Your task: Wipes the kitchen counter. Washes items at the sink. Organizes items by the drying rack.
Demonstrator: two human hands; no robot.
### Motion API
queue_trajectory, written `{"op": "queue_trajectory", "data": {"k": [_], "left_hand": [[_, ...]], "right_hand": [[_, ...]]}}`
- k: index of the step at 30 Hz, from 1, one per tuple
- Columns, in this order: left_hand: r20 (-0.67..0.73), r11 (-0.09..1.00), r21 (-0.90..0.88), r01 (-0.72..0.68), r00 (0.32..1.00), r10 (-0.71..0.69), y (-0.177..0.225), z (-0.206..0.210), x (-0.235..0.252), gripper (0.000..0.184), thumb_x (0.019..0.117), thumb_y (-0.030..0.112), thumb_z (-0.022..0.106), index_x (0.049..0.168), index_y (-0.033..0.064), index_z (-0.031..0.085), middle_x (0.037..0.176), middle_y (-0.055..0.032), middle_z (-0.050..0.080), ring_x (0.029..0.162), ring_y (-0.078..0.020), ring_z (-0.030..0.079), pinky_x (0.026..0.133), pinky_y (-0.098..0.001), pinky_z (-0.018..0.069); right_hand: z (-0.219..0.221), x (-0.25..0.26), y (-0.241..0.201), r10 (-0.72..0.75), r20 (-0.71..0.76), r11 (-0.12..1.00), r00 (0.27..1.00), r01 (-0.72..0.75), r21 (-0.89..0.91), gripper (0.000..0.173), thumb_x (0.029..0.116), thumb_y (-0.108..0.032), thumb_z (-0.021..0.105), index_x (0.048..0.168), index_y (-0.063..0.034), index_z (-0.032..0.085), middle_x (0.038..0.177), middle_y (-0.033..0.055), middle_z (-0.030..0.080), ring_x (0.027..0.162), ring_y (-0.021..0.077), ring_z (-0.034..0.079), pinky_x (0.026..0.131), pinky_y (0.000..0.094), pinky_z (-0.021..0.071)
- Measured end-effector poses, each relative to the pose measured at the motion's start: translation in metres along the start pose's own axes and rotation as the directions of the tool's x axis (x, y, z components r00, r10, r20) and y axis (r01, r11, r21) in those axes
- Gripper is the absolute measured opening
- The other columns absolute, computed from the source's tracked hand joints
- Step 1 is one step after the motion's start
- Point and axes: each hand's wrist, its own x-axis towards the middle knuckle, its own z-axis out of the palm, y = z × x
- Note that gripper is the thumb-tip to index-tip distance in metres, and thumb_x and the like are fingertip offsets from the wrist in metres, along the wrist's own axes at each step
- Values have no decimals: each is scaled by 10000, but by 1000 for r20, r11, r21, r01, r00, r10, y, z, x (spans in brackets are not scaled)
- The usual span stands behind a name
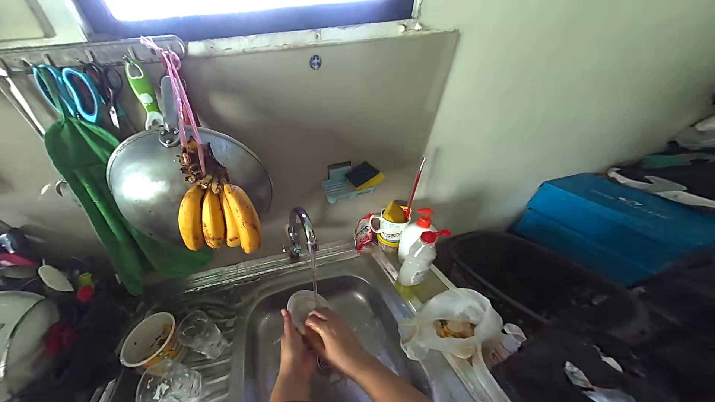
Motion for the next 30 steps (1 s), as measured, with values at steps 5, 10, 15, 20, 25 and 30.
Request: {"op": "queue_trajectory", "data": {"k": [5,10,15,20,25,30], "left_hand": [[115,999,19,37,993,-39,-16,-1,-16,630,1101,528,223,1353,36,524,1087,-195,695,926,-308,708,770,-482,606],[64,997,-74,15,998,-10,-19,-8,-15,661,1089,559,235,1430,44,469,1190,-230,669,996,-344,703,796,-509,609],[-10,991,124,-42,999,43,-26,-13,11,664,1103,526,243,1468,13,454,1304,-244,612,1155,-339,633,937,-540,546],[79,971,44,237,968,-240,3,-17,17,767,1039,670,145,1199,27,532,927,-155,669,808,-268,670,700,-470,571],[116,988,-51,146,983,-139,-17,-13,5,438,1122,357,313,1215,10,565,957,-149,684,849,-244,689,757,-430,598],[230,789,569,-231,966,117,-18,-9,22,303,1044,133,555,1274,-57,609,1092,-210,703,981,-270,703,889,-460,583]], "right_hand": [[-6,13,9,167,-110,986,980,-166,17,273,1024,-145,508,1167,-40,715,1261,162,678,1247,298,612,1103,442,469],[-2,4,21,284,-157,959,946,-282,37,306,1020,-208,540,1247,-42,663,1297,170,650,1260,317,600,1084,495,475],[-31,16,10,412,-22,904,911,-406,133,452,1051,-353,523,1348,-21,598,1211,182,684,1142,283,663,1036,446,505],[-11,-16,5,-175,-38,983,984,173,-57,343,1057,-362,538,1266,-155,716,1224,89,724,1187,241,665,1057,439,514],[8,-19,45,-31,137,999,990,27,35,372,1083,-267,449,1377,-189,666,1463,64,598,1401,218,511,1201,428,368],[-55,17,46,313,-106,937,944,-325,-125,356,1050,-217,514,1377,-127,623,1319,139,665,1244,292,631,1093,473,488]]}}
